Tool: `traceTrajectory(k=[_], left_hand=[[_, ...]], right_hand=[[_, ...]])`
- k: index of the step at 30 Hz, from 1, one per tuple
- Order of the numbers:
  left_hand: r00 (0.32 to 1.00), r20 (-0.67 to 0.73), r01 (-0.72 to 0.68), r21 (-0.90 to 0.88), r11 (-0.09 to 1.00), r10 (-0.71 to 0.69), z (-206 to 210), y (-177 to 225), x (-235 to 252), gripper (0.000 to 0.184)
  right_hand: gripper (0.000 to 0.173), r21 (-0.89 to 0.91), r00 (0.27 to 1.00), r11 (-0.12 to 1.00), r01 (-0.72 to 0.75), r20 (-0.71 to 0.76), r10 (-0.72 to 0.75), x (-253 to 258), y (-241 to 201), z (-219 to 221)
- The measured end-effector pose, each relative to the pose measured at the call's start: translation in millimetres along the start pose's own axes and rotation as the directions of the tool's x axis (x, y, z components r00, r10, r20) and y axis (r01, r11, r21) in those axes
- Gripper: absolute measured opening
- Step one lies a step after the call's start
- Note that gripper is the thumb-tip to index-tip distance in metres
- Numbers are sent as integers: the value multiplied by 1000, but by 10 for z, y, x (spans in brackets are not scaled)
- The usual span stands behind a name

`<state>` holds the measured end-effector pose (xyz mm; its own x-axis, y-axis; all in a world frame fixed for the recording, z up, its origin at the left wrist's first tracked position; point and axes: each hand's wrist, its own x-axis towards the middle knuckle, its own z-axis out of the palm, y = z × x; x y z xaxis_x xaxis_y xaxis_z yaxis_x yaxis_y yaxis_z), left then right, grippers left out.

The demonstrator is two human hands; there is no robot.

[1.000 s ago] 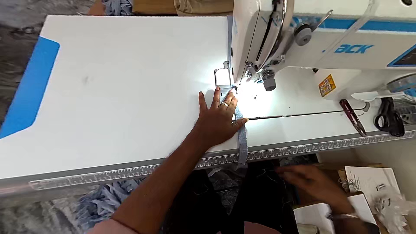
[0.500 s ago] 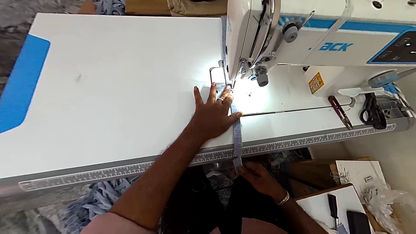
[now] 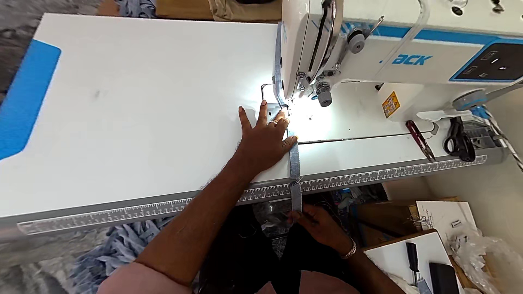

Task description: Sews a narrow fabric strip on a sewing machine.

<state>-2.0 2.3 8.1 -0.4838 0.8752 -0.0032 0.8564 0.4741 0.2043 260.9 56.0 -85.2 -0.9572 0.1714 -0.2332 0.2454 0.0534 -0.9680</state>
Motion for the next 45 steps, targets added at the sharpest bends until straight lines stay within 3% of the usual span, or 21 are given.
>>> traceTrajectory(k=[3, 7, 11, 18, 24, 31, 35, 38, 40, 41, 43, 44, 45], left_hand=[[998, -60, -37, -6, 999, 36, 38, -13, -78, 55], [995, -84, -56, -15, 998, 54, 36, 20, -184, 51], [994, -75, -85, -46, 995, 81, 21, 96, -342, 57], [990, -126, -77, -48, 996, 70, 80, 72, -378, 53], [999, -31, -27, 11, 1000, 28, 25, 110, -338, 77], [999, -8, 51, 32, 998, -50, -2, 58, -94, 71], [996, -6, 91, 25, 996, -91, -24, 12, 50, 70], [995, -4, 101, 21, 995, -101, -58, -24, 135, 67], [994, 12, 111, 31, 993, -111, -88, -36, 186, 66], [993, 15, 115, 36, 993, -115, -100, -34, 211, 65], [992, 21, 124, 40, 991, -125, -112, -32, 253, 65], [991, 28, 132, 39, 990, -133, -116, -35, 276, 65], [990, 33, 139, 40, 990, -140, -119, -41, 303, 65]], right_hand=[[24, 13, 999, 1000, -15, 29, 15, 9, -4, 43], [25, 5, 999, 1000, -6, 50, 6, 24, -13, 78], [24, 2, 998, 1000, -24, 59, 23, 14, -47, 59], [24, 3, 998, 1000, -19, 55, 19, 21, -30, 76], [24, -23, 998, 999, -37, 40, 38, -7, -19, 71], [24, -20, 998, 999, -36, 44, 37, -9, -10, 87], [29, -270, 990, 962, -29, 127, 65, -20, -123, -117], [32, -549, 968, 835, -33, 191, 164, -92, -621, -618], [29, -623, 990, 777, -87, 36, 139, -197, -1076, -1070], [30, -660, 992, 741, -123, -111, 66, -262, -1296, -1295], [36, -744, 879, 624, -239, -439, -186, -309, -1589, -1691], [45, -766, 790, 547, -338, -547, -278, -259, -1609, -1898], [56, -773, 754, 458, -439, -594, -280, -180, -1568, -2089]])
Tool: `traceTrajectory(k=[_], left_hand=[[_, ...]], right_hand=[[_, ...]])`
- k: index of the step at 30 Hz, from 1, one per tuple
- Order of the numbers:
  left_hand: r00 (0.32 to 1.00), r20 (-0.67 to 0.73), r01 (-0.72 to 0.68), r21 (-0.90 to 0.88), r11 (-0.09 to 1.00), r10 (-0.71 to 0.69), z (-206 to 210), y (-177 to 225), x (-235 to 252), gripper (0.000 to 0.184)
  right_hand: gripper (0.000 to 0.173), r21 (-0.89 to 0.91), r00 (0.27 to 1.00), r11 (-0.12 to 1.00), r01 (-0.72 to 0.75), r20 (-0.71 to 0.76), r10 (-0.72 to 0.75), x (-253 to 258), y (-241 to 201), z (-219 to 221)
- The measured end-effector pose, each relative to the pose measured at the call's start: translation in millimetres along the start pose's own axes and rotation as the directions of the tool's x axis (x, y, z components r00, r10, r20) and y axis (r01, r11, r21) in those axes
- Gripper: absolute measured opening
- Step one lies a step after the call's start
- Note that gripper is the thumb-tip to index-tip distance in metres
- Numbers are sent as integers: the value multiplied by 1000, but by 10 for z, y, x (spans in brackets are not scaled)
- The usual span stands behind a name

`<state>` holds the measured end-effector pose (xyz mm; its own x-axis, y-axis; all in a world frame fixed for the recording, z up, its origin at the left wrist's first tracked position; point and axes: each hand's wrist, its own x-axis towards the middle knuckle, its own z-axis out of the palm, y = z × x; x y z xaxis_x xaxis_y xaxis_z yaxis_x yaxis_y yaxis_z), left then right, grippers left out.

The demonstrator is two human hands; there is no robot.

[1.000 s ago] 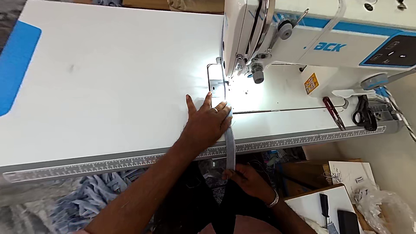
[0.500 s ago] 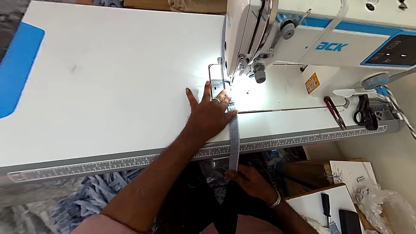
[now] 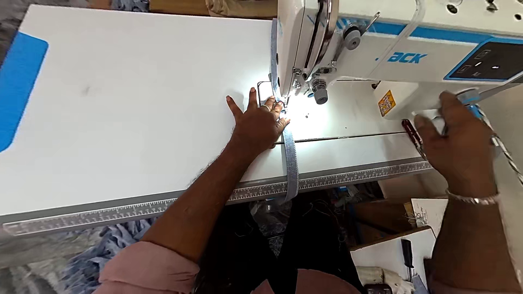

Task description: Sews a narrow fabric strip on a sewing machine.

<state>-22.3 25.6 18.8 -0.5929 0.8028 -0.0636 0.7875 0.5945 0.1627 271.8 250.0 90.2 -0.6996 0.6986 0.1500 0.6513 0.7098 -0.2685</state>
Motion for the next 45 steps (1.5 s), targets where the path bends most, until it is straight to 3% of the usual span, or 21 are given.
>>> traceTrajectory(k=[2, 4, 5, 7, 9, 10, 11, 13, 14, 17, 20, 26, 45], left_hand=[[1000, 4, 5, 0, 1000, -5, -7, -6, 39, 65], [1000, -18, 6, 5, 1000, -6, -5, -1, 50, 65], [999, -40, 12, -3, 1000, -12, 11, -6, 21, 65], [995, -103, -12, -42, 999, 8, 90, 10, -127, 68], [987, -136, -99, -95, 991, 86, 147, 67, -363, 72], [982, -133, -149, -102, 984, 135, 189, 94, -516, 71], [978, -120, -184, -89, 979, 173, 233, 111, -657, 69], [966, -138, -229, -76, 970, 217, 305, 86, -840, 65], [961, -154, -245, -79, 966, 231, 323, 56, -887, 63], [954, -174, -263, -90, 960, 245, 333, 20, -906, 60], [958, -167, -248, -86, 965, 231, 329, 28, -902, 61], [962, -156, -236, -75, 969, 222, 334, 44, -904, 62], [968, -119, -231, -67, 971, 222, 310, 48, -902, 65]], right_hand=[[63, -195, 986, 980, -26, 155, 57, 245, 196, 233], [57, -277, 965, 961, -10, 249, 82, 349, 258, 266], [49, -236, 977, 972, 0, 207, 50, 345, 251, 165], [49, -80, 997, 997, -11, 80, 17, 154, 133, -58], [38, 171, 990, 982, 80, 105, -99, -224, -79, -35], [28, 344, 955, 931, 121, 216, -204, -453, -210, 137], [25, 493, 866, 865, 96, 387, -317, -656, -351, 392], [44, 598, 630, 801, -32, 634, -448, -942, -682, 1022], [50, 648, 614, 757, -85, 632, -472, -1065, -842, 1333], [27, 852, 750, 495, -173, 440, -495, -1303, -1183, 1917], [22, 911, 743, 384, -148, 359, -565, -1362, -1280, 1994], [27, 854, 624, 461, -242, 501, -600, -1481, -1174, 1904], [26, 842, 644, 481, -246, 513, -568, -1584, -1146, 2002]])
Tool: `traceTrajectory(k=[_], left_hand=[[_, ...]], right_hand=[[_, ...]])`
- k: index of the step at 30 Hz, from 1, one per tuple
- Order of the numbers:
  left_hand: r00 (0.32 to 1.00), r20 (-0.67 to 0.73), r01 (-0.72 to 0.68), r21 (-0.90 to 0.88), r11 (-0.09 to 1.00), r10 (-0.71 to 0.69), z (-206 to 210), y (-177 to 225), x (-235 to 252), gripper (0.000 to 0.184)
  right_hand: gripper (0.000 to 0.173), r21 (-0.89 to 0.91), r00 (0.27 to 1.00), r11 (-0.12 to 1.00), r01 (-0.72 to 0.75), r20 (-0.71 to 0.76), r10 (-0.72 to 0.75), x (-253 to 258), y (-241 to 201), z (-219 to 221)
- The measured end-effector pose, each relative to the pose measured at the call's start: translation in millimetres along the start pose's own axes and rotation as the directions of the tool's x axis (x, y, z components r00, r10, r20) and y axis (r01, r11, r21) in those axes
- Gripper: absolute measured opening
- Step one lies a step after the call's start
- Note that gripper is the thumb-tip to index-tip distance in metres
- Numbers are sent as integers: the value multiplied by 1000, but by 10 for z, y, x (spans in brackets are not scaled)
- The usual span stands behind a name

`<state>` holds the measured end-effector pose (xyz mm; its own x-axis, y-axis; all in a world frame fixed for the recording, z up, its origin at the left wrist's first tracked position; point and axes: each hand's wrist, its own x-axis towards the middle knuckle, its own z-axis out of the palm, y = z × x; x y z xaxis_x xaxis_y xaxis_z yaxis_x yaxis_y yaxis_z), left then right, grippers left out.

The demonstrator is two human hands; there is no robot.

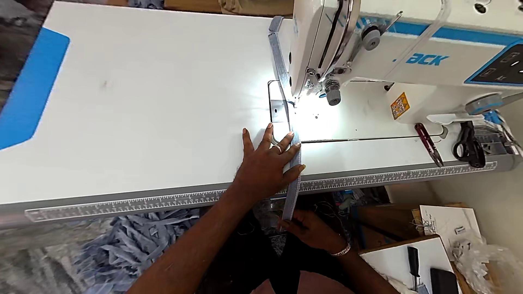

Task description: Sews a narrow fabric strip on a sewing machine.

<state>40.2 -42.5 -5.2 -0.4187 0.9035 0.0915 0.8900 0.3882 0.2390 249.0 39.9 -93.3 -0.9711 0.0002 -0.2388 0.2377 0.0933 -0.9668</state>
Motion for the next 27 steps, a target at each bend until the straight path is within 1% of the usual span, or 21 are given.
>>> traceTrajectory(k=[7, 10, 12, 14, 17, 19, 22, 24, 27], left_hand=[[1000, 5, -3, 2, 1000, 3, -2, -1, -9, 67], [1000, 13, 2, 6, 1000, -2, -10, 4, -11, 68], [1000, 15, 0, 11, 1000, 0, -10, 7, -8, 68], [1000, 19, 0, 17, 1000, 0, -12, 10, -5, 67], [1000, 3, 1, -5, 1000, -1, -10, 11, -5, 62], [1000, 0, -1, -14, 1000, 1, -13, 15, 5, 59], [1000, -13, 5, -14, 1000, -5, -15, 17, 9, 59], [1000, -16, 12, 0, 1000, -12, -32, 9, 16, 64], [998, 44, 44, 43, 998, -46, -110, -3, 96, 78]], right_hand=[[27, 71, 999, 997, 36, -11, -35, -14, -63, -21], [31, 114, 997, 990, 80, -28, -78, -13, -77, 2], [27, 162, 994, 982, 95, -62, -86, -6, -89, -23], [24, 188, 996, 980, 62, -78, -49, -23, -143, -78], [22, 213, 998, 976, -36, -51, 48, -51, -147, -134], [23, 220, 991, 971, -96, -66, 112, -72, -148, -131], [25, 219, 988, 968, -125, -65, 142, -101, -150, -135], [27, 189, 988, 972, -141, -32, 150, -123, -136, -127], [29, 142, 982, 972, -189, 25, 187, -146, -108, -86]])
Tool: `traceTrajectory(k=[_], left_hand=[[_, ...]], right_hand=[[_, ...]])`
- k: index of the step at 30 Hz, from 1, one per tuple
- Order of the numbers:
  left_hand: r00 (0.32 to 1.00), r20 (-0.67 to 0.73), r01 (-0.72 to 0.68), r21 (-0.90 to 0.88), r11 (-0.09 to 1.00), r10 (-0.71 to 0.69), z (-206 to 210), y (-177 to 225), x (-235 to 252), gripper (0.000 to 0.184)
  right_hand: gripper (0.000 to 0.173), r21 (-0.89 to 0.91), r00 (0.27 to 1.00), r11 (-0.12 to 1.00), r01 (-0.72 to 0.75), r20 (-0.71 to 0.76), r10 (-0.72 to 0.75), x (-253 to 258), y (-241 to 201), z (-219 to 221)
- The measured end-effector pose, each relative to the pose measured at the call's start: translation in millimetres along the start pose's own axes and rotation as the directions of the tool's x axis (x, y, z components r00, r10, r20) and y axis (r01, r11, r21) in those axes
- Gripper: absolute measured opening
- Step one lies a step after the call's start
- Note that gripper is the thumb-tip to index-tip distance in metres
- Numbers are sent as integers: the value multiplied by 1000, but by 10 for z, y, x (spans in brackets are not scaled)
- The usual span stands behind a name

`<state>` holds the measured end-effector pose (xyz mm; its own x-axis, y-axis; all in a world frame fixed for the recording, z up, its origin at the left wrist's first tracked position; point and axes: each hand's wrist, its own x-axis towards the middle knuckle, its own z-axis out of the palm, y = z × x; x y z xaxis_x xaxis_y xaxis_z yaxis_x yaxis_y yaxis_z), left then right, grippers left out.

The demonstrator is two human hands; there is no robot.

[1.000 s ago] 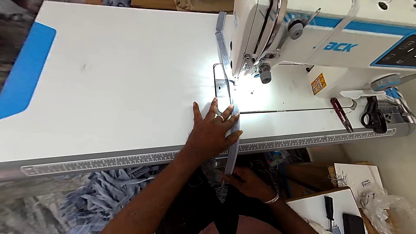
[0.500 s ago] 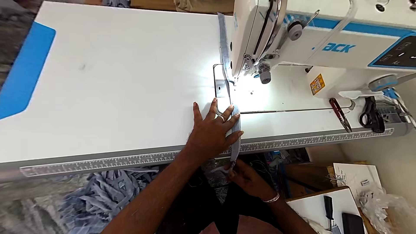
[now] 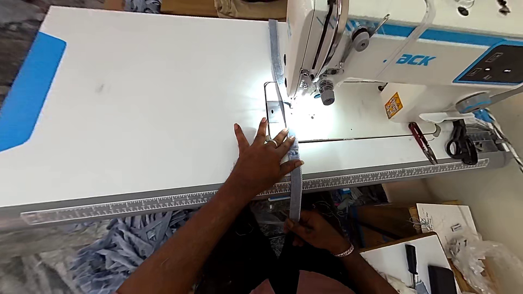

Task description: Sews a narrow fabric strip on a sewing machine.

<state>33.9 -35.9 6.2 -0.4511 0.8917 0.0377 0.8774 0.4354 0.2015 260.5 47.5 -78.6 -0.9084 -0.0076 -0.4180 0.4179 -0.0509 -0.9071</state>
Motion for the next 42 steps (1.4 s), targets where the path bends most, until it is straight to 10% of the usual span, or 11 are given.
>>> traceTrajectory(k=[12, 17, 21, 24, 28, 32, 37, 42], left_hand=[[988, 15, 156, 27, 987, -156, -59, -241, 634, 65], [986, 6, 166, 20, 986, -166, -82, -260, 684, 62], [984, -6, 180, 2, 984, -180, -70, -272, 721, 60], [981, -35, 190, -32, 981, -191, -51, -284, 749, 59], [989, -95, 108, -57, 993, -113, -41, -151, 498, 64], [999, -50, -23, -64, 998, 19, 66, 27, 67, 62], [997, -69, -42, -68, 997, 37, 93, -21, -40, 60], [997, -64, -40, -53, 998, 36, 108, -29, -21, 63]], right_hand=[[34, -174, 997, 983, -53, 38, 60, -81, -81, -131], [25, -634, 957, 765, -114, -276, -86, -602, -1065, -1018], [56, -703, 601, 475, -529, -706, -374, -699, -1507, -1821], [61, -705, 673, 258, -661, -709, -212, -557, -1475, -2187], [47, -778, 706, 456, -432, -607, -365, -863, -1671, -1807], [33, -642, 979, 766, -5, -160, -128, -457, -888, -902], [27, -204, 966, 952, 227, -78, -247, 298, -78, -90], [25, -153, 968, 957, 248, 3, -250, 233, 4, -7]])
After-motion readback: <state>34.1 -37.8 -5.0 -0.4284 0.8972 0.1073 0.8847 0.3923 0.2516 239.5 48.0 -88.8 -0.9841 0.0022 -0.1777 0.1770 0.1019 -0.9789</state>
